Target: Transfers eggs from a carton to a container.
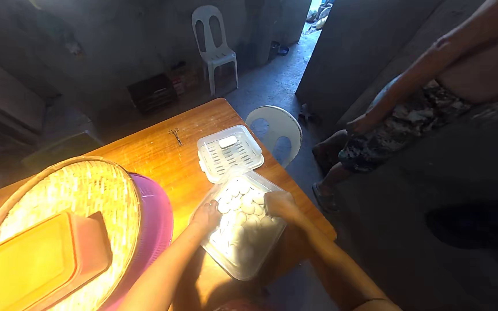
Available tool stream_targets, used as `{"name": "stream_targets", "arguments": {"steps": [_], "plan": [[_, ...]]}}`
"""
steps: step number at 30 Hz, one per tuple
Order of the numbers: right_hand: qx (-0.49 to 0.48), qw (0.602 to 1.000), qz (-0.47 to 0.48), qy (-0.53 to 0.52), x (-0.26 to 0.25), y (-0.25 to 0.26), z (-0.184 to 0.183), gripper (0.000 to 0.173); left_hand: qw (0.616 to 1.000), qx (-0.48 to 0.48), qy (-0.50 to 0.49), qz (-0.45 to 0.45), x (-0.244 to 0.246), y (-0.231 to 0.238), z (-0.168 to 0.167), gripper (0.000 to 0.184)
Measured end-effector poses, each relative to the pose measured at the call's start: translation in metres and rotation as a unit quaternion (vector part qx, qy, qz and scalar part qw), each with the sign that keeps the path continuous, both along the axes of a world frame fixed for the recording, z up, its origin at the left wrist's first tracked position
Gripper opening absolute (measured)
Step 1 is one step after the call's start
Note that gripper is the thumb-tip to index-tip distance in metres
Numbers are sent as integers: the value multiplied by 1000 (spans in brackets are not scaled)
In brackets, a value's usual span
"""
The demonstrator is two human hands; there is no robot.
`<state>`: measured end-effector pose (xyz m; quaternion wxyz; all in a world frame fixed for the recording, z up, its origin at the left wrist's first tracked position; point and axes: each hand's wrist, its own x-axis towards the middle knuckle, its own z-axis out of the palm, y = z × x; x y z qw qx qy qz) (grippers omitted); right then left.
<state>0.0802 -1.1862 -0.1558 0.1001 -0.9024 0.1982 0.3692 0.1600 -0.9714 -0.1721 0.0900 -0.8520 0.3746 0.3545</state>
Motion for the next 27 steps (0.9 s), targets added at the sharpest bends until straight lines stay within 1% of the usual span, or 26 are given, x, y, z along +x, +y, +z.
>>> {"name": "stream_targets", "arguments": {"steps": [4, 6, 8, 13, 16, 19, 21, 22, 23, 24, 25, 26, 27], "plan": [[2, 999, 30, 28, 8, -5, -13, 24, 1000, -20, 7, -10, 3, -1, 4, 27], [5, 997, 51, 60, 14, -6, -14, 27, 999, -37, 2, -19, 5, -1, 1, 26], [10, 996, 58, 68, 15, -8, -14, 28, 998, -54, -5, -25, 6, 2, -4, 26], [23, 997, 46, 61, 16, -11, -19, 34, 996, -87, -12, -17, 6, 6, -13, 28], [25, 998, 33, 56, 16, -12, -21, 33, 993, -111, -28, -13, 5, 8, -15, 34], [16, 1000, -11, 19, 11, -13, -11, 40, 992, -119, -35, 3, 3, 7, -12, 35], [60, 995, -52, -56, 6, -20, -3, 49, 992, -125, -29, 22, 1, 8, -8, 37], [101, 985, -75, -119, 4, -23, -3, 48, 991, -127, -32, 29, -1, 9, -7, 37], [160, 964, -106, -187, 4, -25, -6, 44, 990, -130, -38, 43, -4, 11, -5, 36], [230, 932, -149, -236, 5, -22, -6, 40, 987, -138, -47, 68, -7, 11, -3, 34], [310, 890, -214, -259, 9, -14, -2, 35, 982, -146, -56, 102, -11, 12, -1, 32], [397, 830, -294, -258, 12, -3, 4, 30, 976, -152, -61, 142, -15, 12, 2, 30], [484, 750, -376, -250, 13, 7, 4, 27, 970, -154, -65, 179, -18, 13, 3, 30]]}}
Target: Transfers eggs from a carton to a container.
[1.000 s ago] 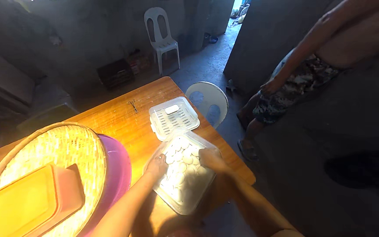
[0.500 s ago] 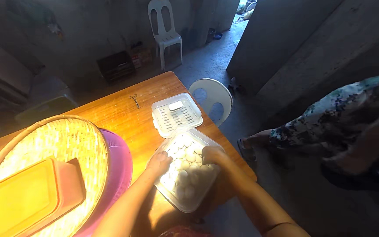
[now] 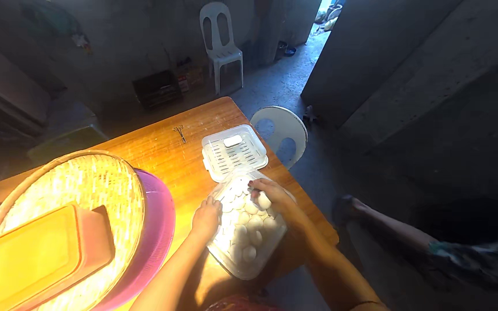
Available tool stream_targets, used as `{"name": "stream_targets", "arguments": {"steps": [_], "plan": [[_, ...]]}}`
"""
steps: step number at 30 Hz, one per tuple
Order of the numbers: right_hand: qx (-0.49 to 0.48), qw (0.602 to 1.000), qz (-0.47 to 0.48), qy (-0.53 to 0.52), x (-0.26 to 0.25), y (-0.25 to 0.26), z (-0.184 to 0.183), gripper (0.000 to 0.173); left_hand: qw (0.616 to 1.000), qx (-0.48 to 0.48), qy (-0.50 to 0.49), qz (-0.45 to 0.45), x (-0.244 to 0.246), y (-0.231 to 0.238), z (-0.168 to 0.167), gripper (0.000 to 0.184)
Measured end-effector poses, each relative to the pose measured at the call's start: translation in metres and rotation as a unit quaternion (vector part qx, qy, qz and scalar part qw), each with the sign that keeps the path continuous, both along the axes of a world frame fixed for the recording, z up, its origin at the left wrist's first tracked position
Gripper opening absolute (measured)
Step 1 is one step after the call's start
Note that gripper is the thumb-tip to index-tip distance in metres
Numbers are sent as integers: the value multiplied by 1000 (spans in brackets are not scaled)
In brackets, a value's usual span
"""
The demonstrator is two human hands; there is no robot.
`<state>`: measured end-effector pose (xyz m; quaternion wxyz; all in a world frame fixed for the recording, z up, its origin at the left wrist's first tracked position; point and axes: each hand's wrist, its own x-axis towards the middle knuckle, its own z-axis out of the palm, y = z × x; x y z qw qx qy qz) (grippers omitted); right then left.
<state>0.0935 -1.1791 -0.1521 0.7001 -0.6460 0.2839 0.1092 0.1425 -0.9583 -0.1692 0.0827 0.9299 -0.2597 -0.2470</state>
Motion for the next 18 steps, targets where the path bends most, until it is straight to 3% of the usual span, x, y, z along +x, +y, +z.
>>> {"name": "stream_targets", "arguments": {"steps": [2, 3, 6, 8, 10, 13, 18], "plan": [[217, 972, -92, 10, 3, 15, -9, 26, 998, -14, 13, 56, -4, 3, 0, 32], [266, 957, -111, 25, 6, 17, -14, 28, 997, -20, 29, 73, -5, 5, 0, 36], [266, 957, -109, 45, 23, 16, -31, 29, 993, 4, 82, 80, -9, 9, -2, 62], [162, 985, -61, 19, 28, 20, -37, 31, 993, 40, 96, 62, -16, 11, -5, 65], [-29, 999, 19, -8, 30, 21, -42, 37, 992, 63, 92, 53, -21, 12, -9, 54], [-257, 956, 137, -22, 31, 23, -44, 43, 989, 88, 100, 59, -22, 8, -4, 46], [-413, 883, 221, 27, 29, 35, -48, 46, 988, 145, 61, 11, -22, 4, 3, 37]]}}
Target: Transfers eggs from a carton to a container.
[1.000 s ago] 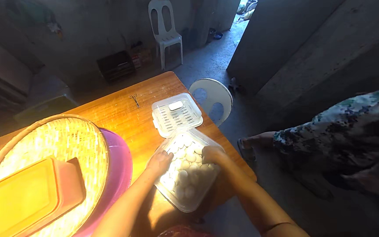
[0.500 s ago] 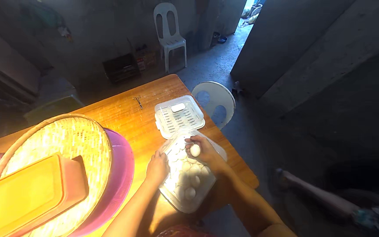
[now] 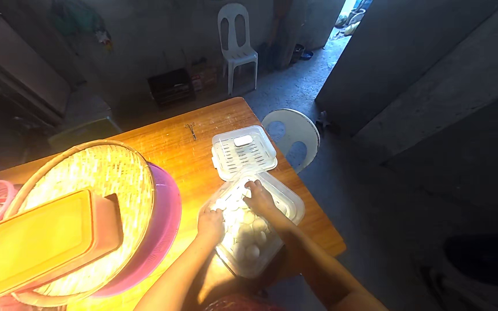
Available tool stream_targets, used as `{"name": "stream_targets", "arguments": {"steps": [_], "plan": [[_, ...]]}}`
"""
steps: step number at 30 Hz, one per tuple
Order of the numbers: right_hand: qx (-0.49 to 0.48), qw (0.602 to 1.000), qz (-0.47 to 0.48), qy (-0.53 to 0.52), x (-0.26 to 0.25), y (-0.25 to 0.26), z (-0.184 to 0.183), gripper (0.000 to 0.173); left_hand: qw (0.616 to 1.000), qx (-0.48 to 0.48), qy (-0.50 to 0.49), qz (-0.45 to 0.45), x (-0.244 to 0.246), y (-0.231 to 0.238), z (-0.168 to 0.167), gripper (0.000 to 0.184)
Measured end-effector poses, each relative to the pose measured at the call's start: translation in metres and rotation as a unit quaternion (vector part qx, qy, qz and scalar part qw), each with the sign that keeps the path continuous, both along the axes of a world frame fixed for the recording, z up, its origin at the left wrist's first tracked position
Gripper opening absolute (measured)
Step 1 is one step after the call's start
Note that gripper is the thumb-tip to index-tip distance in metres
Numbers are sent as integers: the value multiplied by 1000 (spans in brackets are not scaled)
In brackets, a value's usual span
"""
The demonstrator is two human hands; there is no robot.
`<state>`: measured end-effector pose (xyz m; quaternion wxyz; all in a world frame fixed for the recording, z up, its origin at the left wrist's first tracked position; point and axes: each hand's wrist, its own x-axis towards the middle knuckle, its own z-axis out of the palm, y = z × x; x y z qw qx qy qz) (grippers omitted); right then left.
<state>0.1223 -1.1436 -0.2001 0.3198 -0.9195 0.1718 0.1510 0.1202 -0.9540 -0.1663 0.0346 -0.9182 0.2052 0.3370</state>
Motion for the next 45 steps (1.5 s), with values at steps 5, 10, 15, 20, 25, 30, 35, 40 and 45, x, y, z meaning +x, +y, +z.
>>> {"name": "stream_targets", "arguments": {"steps": [5, 10, 15, 20, 25, 30, 35, 40, 45], "plan": [[-10, 1000, -18, 7, -2, -8, 1, 53, 998, -50, 22, 36, 4, 6, -6, 34], [-103, 992, 52, -44, -4, 3, -2, 39, 997, -56, 24, 40, 5, 7, -5, 36], [-39, 972, 185, -142, -5, 45, -4, 31, 998, -52, 15, 38, 3, 8, -6, 34], [-63, 977, 193, -70, 2, 73, -15, 44, 998, -40, 20, 35, 3, 8, -5, 36], [-8, 982, 156, -106, -2, 61, -12, 45, 998, -54, 14, 27, 3, 10, -5, 33], [-70, 964, 254, -23, -10, 51, 3, 42, 999, -50, 10, 16, 3, 8, -6, 30], [-95, 959, 267, -9, -14, 53, 4, 41, 999, -33, 3, 10, 3, 6, -11, 32], [-99, 960, 261, 27, -13, 49, 5, 40, 999, -26, 34, 24, 4, 7, -7, 32], [-39, 970, 237, 26, -18, 37, 16, 47, 997, -57, 52, 23, 9, 13, -5, 35]]}}
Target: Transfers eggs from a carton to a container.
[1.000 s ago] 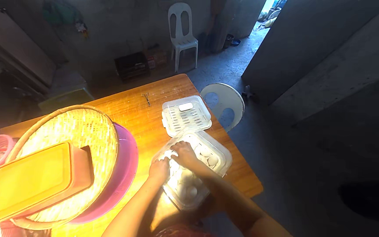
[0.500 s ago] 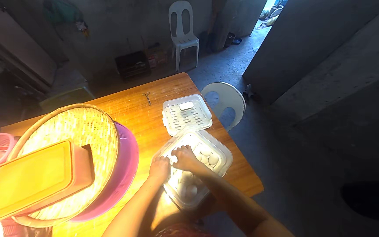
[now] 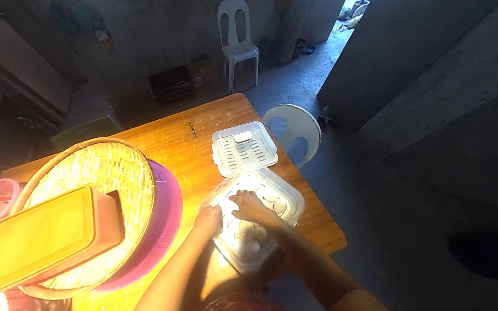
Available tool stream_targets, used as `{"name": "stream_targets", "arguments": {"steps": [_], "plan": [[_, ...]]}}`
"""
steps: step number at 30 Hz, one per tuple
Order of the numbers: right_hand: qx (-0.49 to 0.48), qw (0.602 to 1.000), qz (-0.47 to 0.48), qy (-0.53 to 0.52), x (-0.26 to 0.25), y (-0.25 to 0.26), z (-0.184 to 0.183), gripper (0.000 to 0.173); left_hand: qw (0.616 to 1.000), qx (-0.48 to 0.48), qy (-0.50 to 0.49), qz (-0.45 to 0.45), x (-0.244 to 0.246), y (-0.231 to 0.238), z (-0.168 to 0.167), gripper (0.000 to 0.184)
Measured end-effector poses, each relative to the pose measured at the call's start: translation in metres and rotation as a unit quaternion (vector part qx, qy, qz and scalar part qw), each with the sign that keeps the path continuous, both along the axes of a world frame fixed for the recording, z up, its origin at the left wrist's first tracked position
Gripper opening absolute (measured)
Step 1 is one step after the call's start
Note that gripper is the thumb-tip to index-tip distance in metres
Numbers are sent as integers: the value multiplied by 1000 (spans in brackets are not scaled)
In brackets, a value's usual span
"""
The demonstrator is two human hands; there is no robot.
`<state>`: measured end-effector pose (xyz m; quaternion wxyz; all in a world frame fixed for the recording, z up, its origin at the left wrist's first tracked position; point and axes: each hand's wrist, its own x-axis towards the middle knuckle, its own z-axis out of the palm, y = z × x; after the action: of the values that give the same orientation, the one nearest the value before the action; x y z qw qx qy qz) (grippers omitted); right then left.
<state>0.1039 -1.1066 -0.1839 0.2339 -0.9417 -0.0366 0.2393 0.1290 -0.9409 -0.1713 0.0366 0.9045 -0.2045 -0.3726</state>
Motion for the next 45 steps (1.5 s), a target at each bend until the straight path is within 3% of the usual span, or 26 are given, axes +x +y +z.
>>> {"name": "stream_targets", "arguments": {"steps": [4, 7, 14, 16, 19, 23, 28, 36, 39, 41, 45], "plan": [[144, 976, -121, -113, -18, -22, 0, 40, 1000, -24, 6, 5, 3, 4, -4, 39], [179, 963, -175, -96, -7, -38, 24, 31, 998, -53, -1, 27, 4, 4, 5, 36], [271, 915, -251, -164, 14, -79, 24, 23, 942, -235, -141, 196, 12, 34, 42, 24], [285, 900, -266, -192, 22, -89, 24, 23, 949, -196, -175, 176, 7, 40, 43, 23], [297, 877, -307, -220, 43, -103, 21, 23, 992, -48, -112, 42, -3, 27, 35, 27], [246, 892, -324, -199, 81, -111, 26, 25, 992, 45, -94, -67, -11, 2, 15, 31], [113, 946, -257, -162, 146, -107, 12, 31, 992, 64, -89, -62, -8, -10, 5, 30], [-47, 974, -204, -86, 216, -98, -18, 66, 995, 9, -87, -38, -16, -5, -4, 33], [-57, 978, -196, -45, 229, -103, -23, 61, 993, -62, -96, -6, -21, 4, 3, 35], [-3, 976, -211, -56, 231, -111, -23, 58, 976, -167, -137, 26, -29, 25, 6, 36], [137, 936, -297, -129, 200, -149, -22, 62, 873, -379, -267, 148, -56, 82, -6, 29]]}}
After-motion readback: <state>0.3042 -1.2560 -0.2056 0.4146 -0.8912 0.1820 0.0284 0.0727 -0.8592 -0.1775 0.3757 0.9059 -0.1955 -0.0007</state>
